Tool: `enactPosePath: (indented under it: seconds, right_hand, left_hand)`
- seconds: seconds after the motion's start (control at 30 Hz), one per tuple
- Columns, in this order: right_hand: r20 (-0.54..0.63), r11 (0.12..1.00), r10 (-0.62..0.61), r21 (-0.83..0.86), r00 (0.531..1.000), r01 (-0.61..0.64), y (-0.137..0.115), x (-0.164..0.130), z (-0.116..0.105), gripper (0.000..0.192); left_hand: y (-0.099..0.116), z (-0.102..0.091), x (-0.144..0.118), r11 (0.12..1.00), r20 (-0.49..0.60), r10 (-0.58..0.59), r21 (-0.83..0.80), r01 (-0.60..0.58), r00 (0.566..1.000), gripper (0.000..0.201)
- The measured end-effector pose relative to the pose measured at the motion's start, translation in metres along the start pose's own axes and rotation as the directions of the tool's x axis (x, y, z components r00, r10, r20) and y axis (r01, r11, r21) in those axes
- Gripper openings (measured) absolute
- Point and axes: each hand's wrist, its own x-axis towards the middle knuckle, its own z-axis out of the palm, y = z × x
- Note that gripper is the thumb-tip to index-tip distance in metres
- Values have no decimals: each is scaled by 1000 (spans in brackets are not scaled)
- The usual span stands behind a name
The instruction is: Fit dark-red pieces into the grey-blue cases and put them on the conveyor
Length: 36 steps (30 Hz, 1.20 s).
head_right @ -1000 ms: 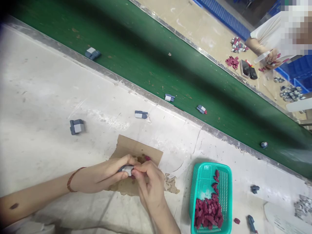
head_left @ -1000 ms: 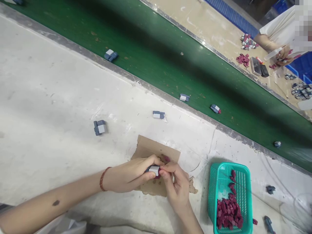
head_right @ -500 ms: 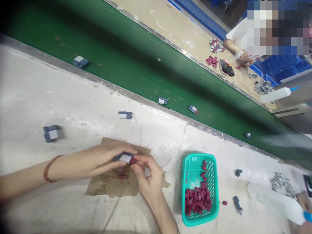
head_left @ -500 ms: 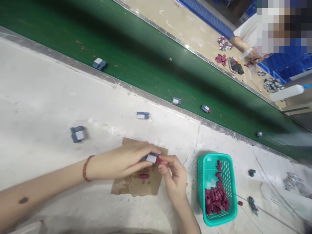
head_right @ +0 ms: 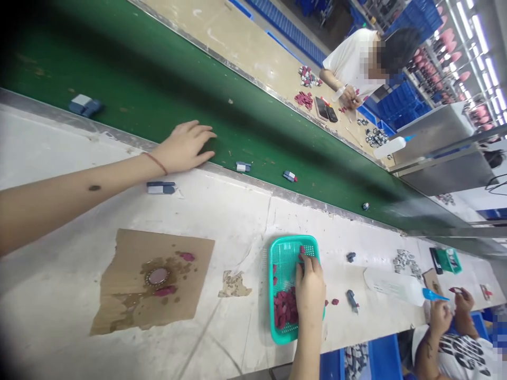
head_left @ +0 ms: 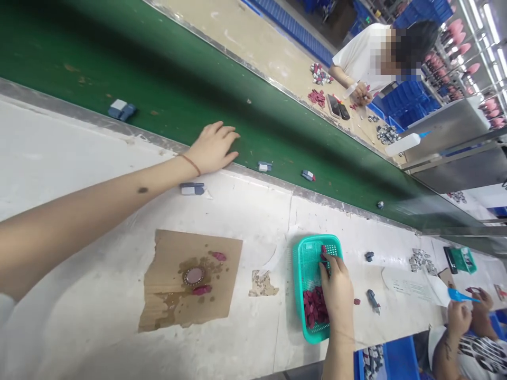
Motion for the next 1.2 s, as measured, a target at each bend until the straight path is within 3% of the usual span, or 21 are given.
enactPosePath:
  seconds: [0.13, 0.23, 0.3, 0.37, 0.43, 0.53, 0.6, 0.7, 0.8, 0.97, 1.1, 1.2]
  right_hand:
    - [1, 993, 43, 114, 999, -42, -7, 4, 2, 27]
    - [24, 982, 59, 180, 998, -62, -13, 2, -4, 26]
    - [43, 942, 107, 316, 993, -115, -19, 1, -8, 25]
    - [68, 823, 195, 531, 979, -201, -27, -1, -11, 26]
    - [117, 642, 280, 715, 953, -276, -38, -1, -12, 29]
    - [193, 444, 319, 835, 928, -327, -56, 0, -13, 30]
    - [227, 362, 293, 873, 929, -328, -70, -1, -13, 27]
    - [270, 311, 202, 894, 942, -323, -91, -5, -10, 26]
    - [311, 321, 97, 890, 946, -325, -114, -11, 0, 27]
    - [375, 496, -92, 821, 923, -284, -156, -20, 27, 20]
    - [321, 639, -384, 769, 866, -1, -182, -26, 51, 18]
    - [199, 627, -619, 708, 760, 324, -195, -29, 63, 26]
  left_hand:
    - [23, 33, 19, 991, 125, 117, 57, -125, 985, 44]
    - [35, 56, 33, 985, 197, 139, 77, -156, 971, 34]
    - [43, 69, 36, 983, 227, 146, 76, -167, 963, 31]
    - [52, 80, 36, 984, 244, 150, 57, -168, 958, 36]
    - [63, 88, 35, 989, 245, 132, 27, -143, 960, 36]
    - [79, 96, 34, 998, 226, 60, -40, -52, 972, 23]
    - [86, 96, 33, 993, 205, 4, -116, 20, 979, 26]
    - [89, 88, 24, 953, 167, -89, -273, 133, 982, 31]
    - [83, 67, 0, 856, 200, -189, -447, 261, 961, 24]
    - [66, 16, -66, 644, 288, -285, -649, 405, 914, 23]
    - [56, -15, -113, 366, 339, -508, -747, 555, 792, 33]
    - [53, -26, -136, 255, 338, -619, -767, 589, 709, 34]
